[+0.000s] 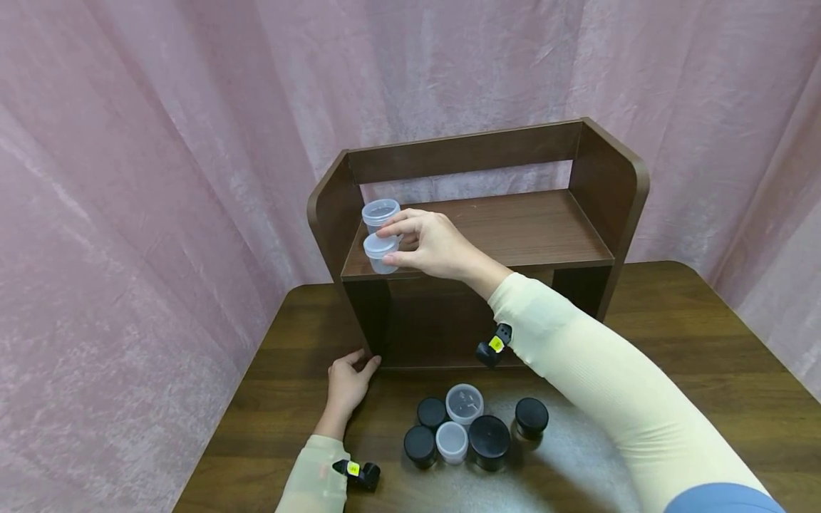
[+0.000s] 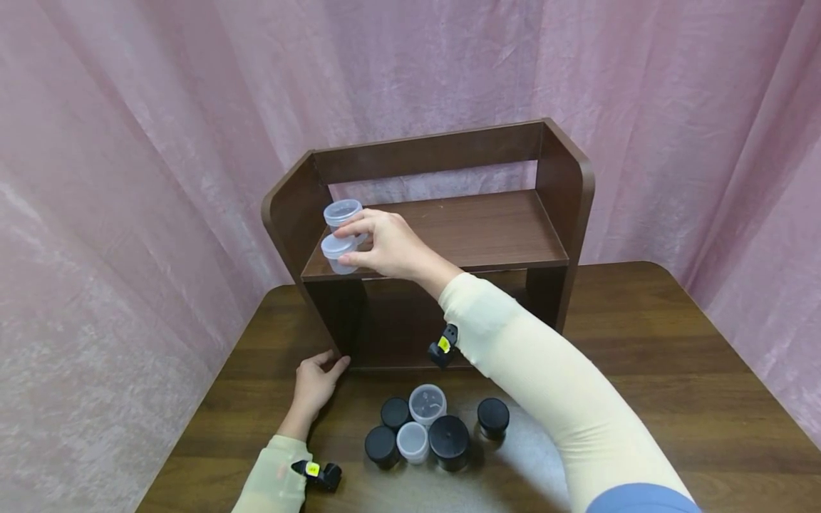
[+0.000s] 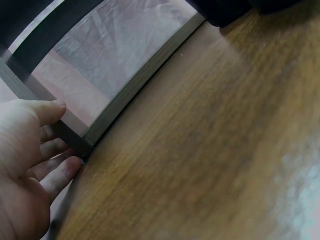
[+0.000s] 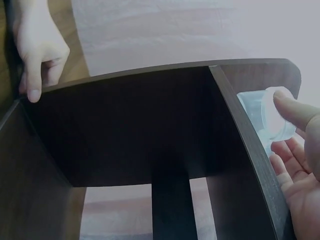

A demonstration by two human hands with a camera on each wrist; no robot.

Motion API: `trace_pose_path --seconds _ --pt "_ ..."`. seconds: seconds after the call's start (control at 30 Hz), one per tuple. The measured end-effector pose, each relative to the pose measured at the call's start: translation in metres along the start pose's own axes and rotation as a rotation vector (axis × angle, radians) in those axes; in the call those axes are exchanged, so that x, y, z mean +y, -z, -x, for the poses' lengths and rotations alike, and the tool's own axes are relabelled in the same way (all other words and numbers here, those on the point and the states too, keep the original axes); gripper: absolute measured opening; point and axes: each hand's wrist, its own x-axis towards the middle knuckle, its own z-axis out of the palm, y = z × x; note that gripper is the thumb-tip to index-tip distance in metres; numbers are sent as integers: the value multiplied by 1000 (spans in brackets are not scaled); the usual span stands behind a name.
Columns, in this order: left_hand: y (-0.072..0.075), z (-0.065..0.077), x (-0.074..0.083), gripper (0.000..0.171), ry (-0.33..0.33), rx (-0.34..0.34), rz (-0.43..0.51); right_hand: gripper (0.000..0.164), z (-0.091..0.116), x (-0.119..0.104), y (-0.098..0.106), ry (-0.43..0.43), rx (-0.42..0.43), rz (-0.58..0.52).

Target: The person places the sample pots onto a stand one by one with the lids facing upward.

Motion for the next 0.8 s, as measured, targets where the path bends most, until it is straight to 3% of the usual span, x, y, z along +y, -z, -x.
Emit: trace_pose_path --seconds 0.8 --pt "-1 2 1 53 18 -14 8 34 -4 3 -2 -20 20 0"
